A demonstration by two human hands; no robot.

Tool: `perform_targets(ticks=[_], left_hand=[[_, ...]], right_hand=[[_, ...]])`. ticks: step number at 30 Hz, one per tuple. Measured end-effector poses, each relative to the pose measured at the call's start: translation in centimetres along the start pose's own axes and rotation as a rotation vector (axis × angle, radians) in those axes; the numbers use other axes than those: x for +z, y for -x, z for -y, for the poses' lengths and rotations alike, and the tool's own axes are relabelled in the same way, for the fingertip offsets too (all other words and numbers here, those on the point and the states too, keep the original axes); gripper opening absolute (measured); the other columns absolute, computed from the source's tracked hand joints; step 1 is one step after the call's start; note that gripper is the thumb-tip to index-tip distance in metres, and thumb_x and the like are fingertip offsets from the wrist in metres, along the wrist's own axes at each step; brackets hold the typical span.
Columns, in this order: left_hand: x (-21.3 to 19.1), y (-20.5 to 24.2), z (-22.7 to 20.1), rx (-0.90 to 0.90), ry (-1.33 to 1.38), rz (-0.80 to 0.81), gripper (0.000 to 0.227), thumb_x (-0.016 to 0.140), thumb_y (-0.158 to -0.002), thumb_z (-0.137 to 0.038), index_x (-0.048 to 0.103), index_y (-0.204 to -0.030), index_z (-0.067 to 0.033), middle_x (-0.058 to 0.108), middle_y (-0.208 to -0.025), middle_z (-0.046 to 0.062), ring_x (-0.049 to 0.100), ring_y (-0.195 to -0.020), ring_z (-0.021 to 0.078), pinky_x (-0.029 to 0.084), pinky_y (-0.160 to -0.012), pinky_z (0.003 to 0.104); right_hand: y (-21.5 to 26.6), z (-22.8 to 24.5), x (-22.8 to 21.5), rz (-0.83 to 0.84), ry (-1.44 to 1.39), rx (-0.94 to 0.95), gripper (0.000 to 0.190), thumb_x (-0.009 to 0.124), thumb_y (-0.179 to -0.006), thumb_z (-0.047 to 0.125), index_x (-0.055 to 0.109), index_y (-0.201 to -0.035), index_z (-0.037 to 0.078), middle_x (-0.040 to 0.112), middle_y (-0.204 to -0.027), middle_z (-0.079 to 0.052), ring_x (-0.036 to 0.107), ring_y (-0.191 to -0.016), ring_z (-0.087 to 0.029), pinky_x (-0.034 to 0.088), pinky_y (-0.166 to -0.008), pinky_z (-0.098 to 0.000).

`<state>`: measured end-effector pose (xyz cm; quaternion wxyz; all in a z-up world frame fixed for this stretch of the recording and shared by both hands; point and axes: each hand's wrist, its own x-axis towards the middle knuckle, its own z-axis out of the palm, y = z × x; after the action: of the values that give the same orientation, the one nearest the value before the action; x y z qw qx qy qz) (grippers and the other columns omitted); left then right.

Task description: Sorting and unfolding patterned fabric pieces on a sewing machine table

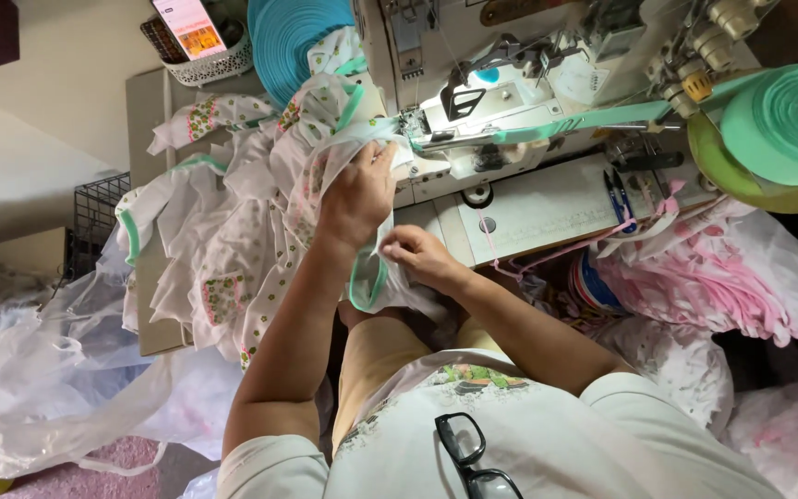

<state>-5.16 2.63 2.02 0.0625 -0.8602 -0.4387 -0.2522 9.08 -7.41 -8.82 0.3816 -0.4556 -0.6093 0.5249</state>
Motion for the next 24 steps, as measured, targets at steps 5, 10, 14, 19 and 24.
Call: perform_targets(ticks=[5,10,14,19,24], left_hand=[[-0.2,-1.0,1.4,0.043,-0.156,-0.111,0.025,0.055,-0.085,-0.02,0.071,-0.103,-0.0133,0.054,-0.089,0.005,0.067,-0.073,0.0275,0.057,-0.061,0.035],[1.2,-0.8,4.2,0.297,-0.063,-0.07,0.016,0.052,-0.091,-0.016,0.065,-0.096,-0.0088,0.061,-0.101,0.009,0.066,-0.092,0.0301,0.055,-0.081,0.039],[0.9,-1.4,4.1,0.282,-0.061,-0.008,0.021,0.053,-0.093,-0.021,0.065,-0.105,-0.0089,0.062,-0.109,0.009,0.066,-0.098,0.029,0.053,-0.088,0.038],[-0.3,-0.3,3.4,0.243,0.072,0.023,0.036,0.053,-0.094,-0.025,0.069,-0.122,-0.0097,0.064,-0.121,0.011,0.067,-0.107,0.029,0.052,-0.094,0.04],[2.2,0.7,-2.2,0.097,-0.167,-0.039,0.039,0.059,-0.088,-0.032,0.067,-0.119,-0.0108,0.063,-0.114,0.01,0.064,-0.095,0.0263,0.05,-0.086,0.04]], right_hand=[[1.6,2.4,-3.6,0.471,-0.847,0.049,0.016,0.058,-0.098,0.002,0.068,-0.091,-0.008,0.072,-0.079,-0.027,0.077,-0.078,-0.037,0.061,-0.074,-0.0461],[-0.9,2.1,-4.1,-0.163,-0.048,0.004,0.033,0.071,-0.095,0.036,0.06,-0.087,0.006,0.062,-0.055,-0.011,0.068,-0.052,-0.023,0.054,-0.051,-0.0348],[-0.2,6.2,-0.6,-0.098,0.405,0.071,0.05,0.069,-0.089,0.055,0.056,-0.103,0.009,0.066,-0.081,-0.031,0.068,-0.087,-0.055,0.052,-0.078,-0.0614],[3.5,8.6,-5.1,-0.028,-0.369,-0.01,0.02,0.059,-0.082,-0.006,0.072,-0.091,0.006,0.066,-0.081,-0.002,0.067,-0.086,-0.011,0.058,-0.084,-0.0275],[5.0,3.2,-10.1,0.031,-0.623,0.014,0.016,0.061,-0.087,-0.006,0.07,-0.1,0.0,0.076,-0.088,-0.016,0.074,-0.081,-0.021,0.061,-0.079,-0.0361]])
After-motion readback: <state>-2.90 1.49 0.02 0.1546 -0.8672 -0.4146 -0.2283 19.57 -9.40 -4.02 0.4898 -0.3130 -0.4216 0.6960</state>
